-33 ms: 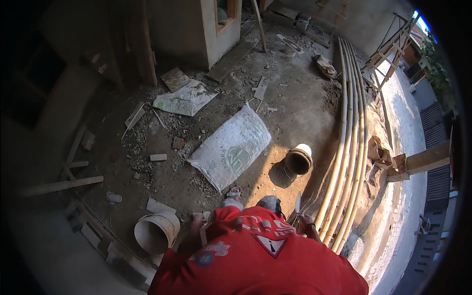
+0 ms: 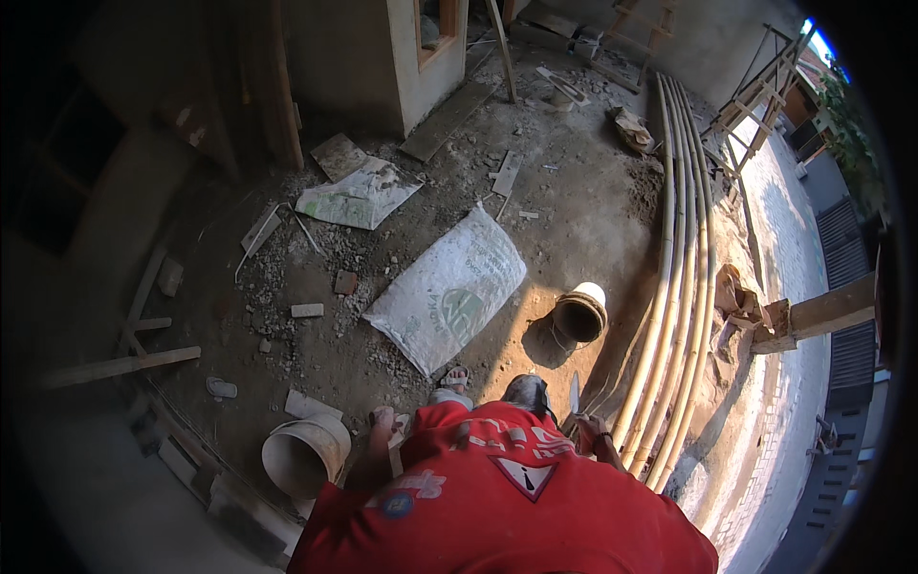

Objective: The person applies mortar to the back of a tile using a trowel and positions it onto a surface.

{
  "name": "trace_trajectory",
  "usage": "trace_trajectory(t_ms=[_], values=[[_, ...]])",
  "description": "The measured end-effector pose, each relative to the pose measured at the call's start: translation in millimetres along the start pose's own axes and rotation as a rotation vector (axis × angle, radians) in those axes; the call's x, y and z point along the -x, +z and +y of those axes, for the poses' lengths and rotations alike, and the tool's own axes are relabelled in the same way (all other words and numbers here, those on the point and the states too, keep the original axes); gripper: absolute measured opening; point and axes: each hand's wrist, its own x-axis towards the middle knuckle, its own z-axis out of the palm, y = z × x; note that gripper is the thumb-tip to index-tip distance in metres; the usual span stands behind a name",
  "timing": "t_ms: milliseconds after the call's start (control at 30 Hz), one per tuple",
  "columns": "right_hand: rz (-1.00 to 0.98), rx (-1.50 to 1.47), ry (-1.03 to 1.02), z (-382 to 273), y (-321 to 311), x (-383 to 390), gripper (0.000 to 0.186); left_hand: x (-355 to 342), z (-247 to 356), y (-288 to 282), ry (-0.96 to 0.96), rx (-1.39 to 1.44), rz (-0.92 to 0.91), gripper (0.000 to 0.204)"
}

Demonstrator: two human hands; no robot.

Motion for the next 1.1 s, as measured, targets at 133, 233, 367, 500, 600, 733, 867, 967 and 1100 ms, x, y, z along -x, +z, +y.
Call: trace_trajectory(t_ms=[133, 233, 367, 500, 600, 733, 867, 967, 1100], values=[[0.081, 0.239, -0.122, -30.9, -20.9, -54.7, 0.029, 23.4, 146.7, 78.3, 0.239, 0.065, -0.045, 0.042], [-0.016, 0.049, 0.078, -74.2, -22.3, -89.5, 0.029, 28.7, 238.5, 98.5, 0.302, 0.172, -0.043, 0.046], [-0.112, 0.183, 0.080, -111.3, -51.9, -148.6, 0.031, 25.0, 332.5, 169.3, 0.374, 0.297, -0.073, 0.048], [-0.030, 0.276, 0.104, -151.5, -101.6, -223.2, 0.036, -2.1, 400.6, 278.3, 0.359, 0.346, -0.218, 0.048], [0.045, 0.430, 0.098, -222.0, -159.4, -279.8, 0.039, -23.6, 440.3, 355.9, 0.242, 0.314, -0.189, 0.047], [0.048, 0.070, 0.122, -333.0, -200.5, -318.6, 0.032, -37.7, 488.3, 415.9, 0.221, 0.085, -0.306, 0.045], [0.200, -0.130, -0.176, -449.9, -273.2, -354.0, 0.025, -55.4, 523.3, 460.9, 0.318, 0.021, -0.138, 0.039], [0.191, -0.208, -0.076, -505.8, -289.0, -391.3, 0.023, -93.4, 530.8, 449.9, 0.175, 0.006, -0.060, 0.042], [0.122, -0.177, 0.063, -526.1, -283.6, -438.5, 0.020, -114.5, 547.7, 458.8, -0.146, -0.014, 0.110, 0.034]])
